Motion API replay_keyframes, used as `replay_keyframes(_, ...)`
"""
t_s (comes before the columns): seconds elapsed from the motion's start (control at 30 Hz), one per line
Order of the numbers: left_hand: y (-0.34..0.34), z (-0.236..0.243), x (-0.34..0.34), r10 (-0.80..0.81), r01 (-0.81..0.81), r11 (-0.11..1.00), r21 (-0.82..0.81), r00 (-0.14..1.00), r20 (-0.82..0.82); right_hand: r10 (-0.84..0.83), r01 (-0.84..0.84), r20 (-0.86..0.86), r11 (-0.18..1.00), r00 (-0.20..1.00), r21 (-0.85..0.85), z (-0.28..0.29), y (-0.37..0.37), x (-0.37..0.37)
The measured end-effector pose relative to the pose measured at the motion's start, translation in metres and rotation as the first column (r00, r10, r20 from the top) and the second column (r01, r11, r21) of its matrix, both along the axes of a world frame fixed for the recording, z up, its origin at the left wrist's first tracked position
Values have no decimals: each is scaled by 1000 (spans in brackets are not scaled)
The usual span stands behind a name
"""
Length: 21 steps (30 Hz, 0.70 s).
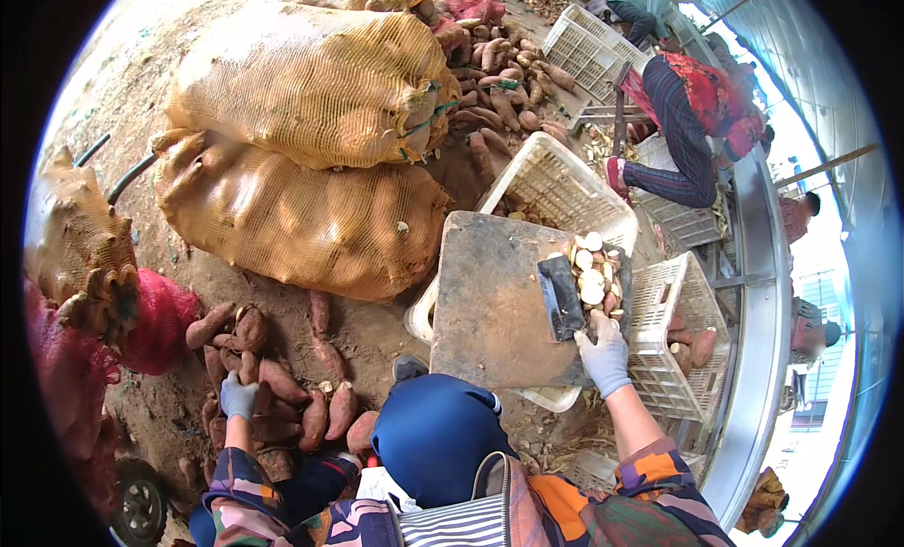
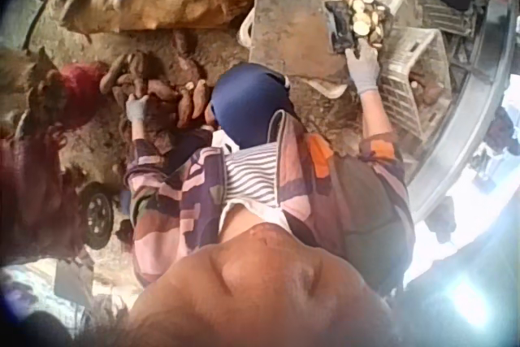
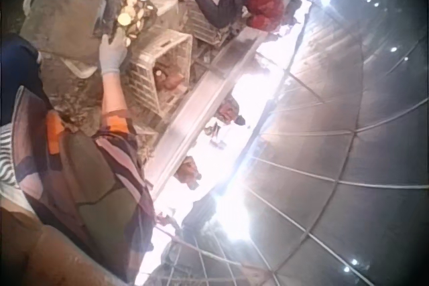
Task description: The person sits on the ground and peels sweet potatoes using a knife, then slices them into rounds on a cutting board. The person places the sliced pieces into a white plastic crate and occasionally picks up new potatoes from nearby mesh bags.
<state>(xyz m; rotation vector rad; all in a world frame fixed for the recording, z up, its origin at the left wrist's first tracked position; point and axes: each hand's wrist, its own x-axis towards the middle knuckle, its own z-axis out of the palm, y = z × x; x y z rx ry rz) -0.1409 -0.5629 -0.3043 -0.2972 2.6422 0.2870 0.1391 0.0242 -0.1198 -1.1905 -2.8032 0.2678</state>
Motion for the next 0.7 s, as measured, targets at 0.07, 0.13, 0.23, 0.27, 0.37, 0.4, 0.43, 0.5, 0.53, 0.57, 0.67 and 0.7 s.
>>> replay_keyframes(0.07, 25, 26, -12, -62, 131, 945, 300, 971, -230, -15, 28, 74, 984, 997, -175, -16, 6, 15)
replay_keyframes(0.13, 75, 67, -26, -216, 348, 865, 361, 908, -358, 28, -3, 109, 974, 994, -228, -9, 1, 9)
replay_keyframes(0.23, 204, 171, -26, -335, 566, 685, 459, 804, -491, -39, 50, 32, 843, 999, -536, -13, 15, 17)
replay_keyframes(0.27, 233, 189, -28, -451, 649, 643, 406, 750, -483, -170, 102, -19, 672, 985, -733, -8, 15, 17)
replay_keyframes(0.37, 328, 235, -24, -692, 874, 386, 294, 485, -535, -351, -87, -267, 454, 897, -887, 24, -7, 13)
replay_keyframes(0.4, 356, 249, -18, -749, 891, 334, 307, 449, -487, -359, -101, -288, 460, 888, -882, 40, -16, 7)
replay_keyframes(0.43, 384, 264, -10, -827, 918, 309, 249, 389, -407, -365, -133, -343, 492, 865, -860, 49, -21, 6)
replay_keyframes(0.5, 435, 277, 16, -932, 953, 262, 152, 291, -215, -251, -129, -437, 728, 864, -673, 46, -22, 16)
replay_keyframes(0.53, 457, 273, 29, -960, 963, 244, 118, 256, -109, -130, -96, -434, 883, 892, -460, 39, -22, 22)
replay_keyframes(0.57, 462, 248, 43, -964, 969, 243, -37, 237, -122, -51, -103, -430, 939, 902, -327, 50, -34, 12)
replay_keyframes(0.67, 478, 216, 94, -947, 959, 283, -26, 274, -169, 56, -103, -239, 977, 969, -188, 54, -42, 23)
replay_keyframes(0.7, 485, 214, 101, -957, 961, 275, -26, 271, -107, 73, -111, -219, 979, 973, -169, 51, -41, 26)
